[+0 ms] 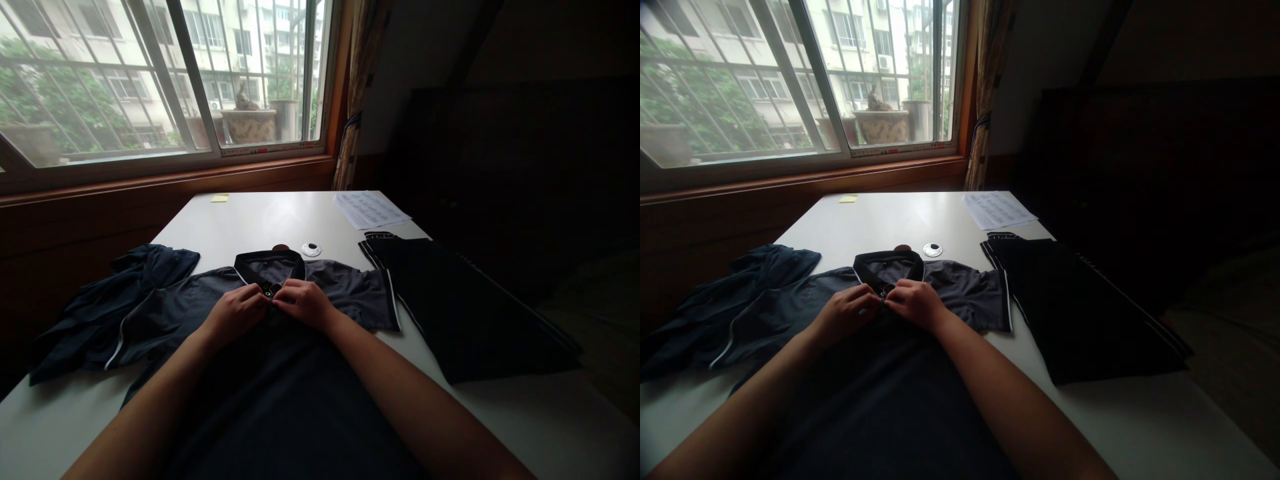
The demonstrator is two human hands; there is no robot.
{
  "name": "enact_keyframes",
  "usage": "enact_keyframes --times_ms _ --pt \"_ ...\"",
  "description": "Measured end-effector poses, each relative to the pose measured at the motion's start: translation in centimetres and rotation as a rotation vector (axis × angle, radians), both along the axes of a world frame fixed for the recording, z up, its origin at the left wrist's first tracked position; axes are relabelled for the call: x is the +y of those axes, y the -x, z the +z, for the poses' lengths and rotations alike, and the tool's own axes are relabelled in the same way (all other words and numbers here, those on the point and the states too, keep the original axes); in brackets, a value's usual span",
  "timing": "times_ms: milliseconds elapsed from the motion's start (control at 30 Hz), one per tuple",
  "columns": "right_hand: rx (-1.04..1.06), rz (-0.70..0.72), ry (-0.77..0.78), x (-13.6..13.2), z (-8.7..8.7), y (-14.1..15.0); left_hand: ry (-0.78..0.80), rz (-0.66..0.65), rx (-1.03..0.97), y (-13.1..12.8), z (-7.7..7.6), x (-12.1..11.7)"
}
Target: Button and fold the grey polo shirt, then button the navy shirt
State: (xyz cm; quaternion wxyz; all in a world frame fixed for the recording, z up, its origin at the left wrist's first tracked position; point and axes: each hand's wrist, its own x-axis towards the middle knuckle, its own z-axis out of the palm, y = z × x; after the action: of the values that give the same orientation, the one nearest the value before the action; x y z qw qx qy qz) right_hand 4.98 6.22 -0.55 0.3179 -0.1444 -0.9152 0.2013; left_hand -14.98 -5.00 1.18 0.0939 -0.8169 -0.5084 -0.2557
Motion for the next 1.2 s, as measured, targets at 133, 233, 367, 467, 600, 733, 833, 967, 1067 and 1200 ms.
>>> enact_keyframes --times_ms 133,233,367,467,600,733,833,967,1067,1200 --pt "0.006 -0.005 0.013 0.05 -0.07 0.04 -0.004 0.001 0.007 -0.03 0.07 0.02" --pt "0.017 -0.003 0.026 0.10 -0.09 0.06 -0.011 -0.011 0.002 -0.07 0.22 0.04" --pt "0.026 0.028 0.053 0.22 -0.15 0.08 -0.016 -0.017 0.012 -0.08 0.32 0.01" --pt "0.021 0.057 0.075 0.34 -0.26 0.13 -0.008 -0.019 0.021 -0.11 0.30 0.00" --pt "0.023 0.070 0.111 0.52 -0.37 0.21 -0.011 -0.017 0.021 -0.12 0.22 0.05" --pt "0.026 0.106 0.153 0.71 -0.36 0.20 -0.006 -0.026 0.003 -0.01 0.03 0.12" --pt "0.035 0.128 0.170 0.80 -0.35 0.15 0.004 -0.026 -0.016 0.05 -0.05 0.11" --pt "0.035 0.139 0.176 0.84 -0.33 0.10 0.022 -0.022 -0.031 0.00 0.05 -0.01" --pt "0.033 0.138 0.169 0.85 -0.33 0.12 0.036 -0.024 -0.066 -0.09 0.10 -0.02" --pt "0.022 0.138 0.159 0.87 -0.37 0.18 0.062 -0.025 -0.109 -0.04 -0.18 0.15"
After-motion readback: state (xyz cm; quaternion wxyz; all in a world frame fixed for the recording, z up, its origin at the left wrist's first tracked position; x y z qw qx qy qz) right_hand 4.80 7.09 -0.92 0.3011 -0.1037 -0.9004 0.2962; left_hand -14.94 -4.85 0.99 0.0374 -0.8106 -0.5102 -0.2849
